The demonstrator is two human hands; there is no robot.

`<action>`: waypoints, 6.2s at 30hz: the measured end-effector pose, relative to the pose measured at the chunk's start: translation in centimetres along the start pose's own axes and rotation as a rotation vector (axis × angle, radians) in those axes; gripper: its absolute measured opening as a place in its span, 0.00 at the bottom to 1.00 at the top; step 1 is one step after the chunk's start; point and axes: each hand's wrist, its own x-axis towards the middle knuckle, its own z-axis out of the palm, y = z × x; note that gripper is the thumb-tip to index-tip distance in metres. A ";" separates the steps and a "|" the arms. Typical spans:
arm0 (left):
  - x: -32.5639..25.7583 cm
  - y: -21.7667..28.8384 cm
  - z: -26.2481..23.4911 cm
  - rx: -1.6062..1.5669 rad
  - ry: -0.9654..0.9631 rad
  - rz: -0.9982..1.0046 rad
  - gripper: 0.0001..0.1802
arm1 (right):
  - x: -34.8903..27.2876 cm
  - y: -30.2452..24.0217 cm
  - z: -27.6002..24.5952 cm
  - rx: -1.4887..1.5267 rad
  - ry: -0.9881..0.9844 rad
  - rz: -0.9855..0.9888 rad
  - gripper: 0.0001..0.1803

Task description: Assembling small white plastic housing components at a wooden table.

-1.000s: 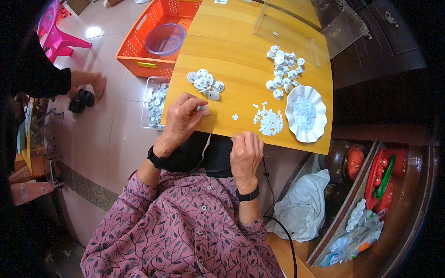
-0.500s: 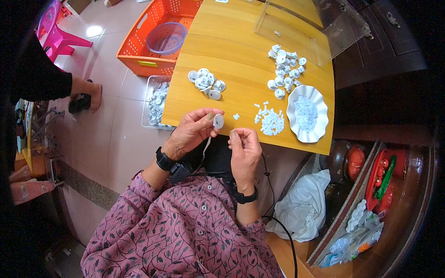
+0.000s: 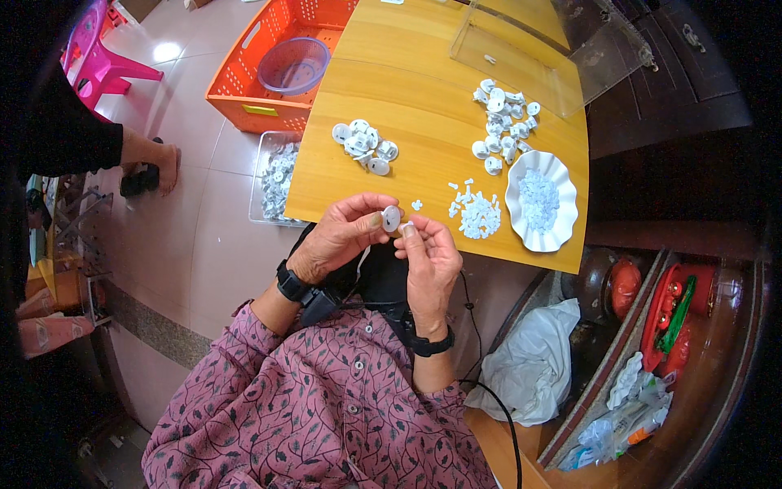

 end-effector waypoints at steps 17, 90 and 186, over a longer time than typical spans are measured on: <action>0.0 -0.2 -0.1 -0.004 -0.023 0.021 0.20 | -0.2 0.6 0.3 -0.395 0.110 -0.254 0.06; -0.8 0.6 0.2 0.288 -0.073 0.158 0.18 | -0.8 -0.2 2.0 -0.587 0.089 -0.457 0.06; 2.3 0.6 2.8 1.961 -0.122 0.596 0.09 | 1.7 2.9 -2.5 -1.043 0.060 -0.630 0.06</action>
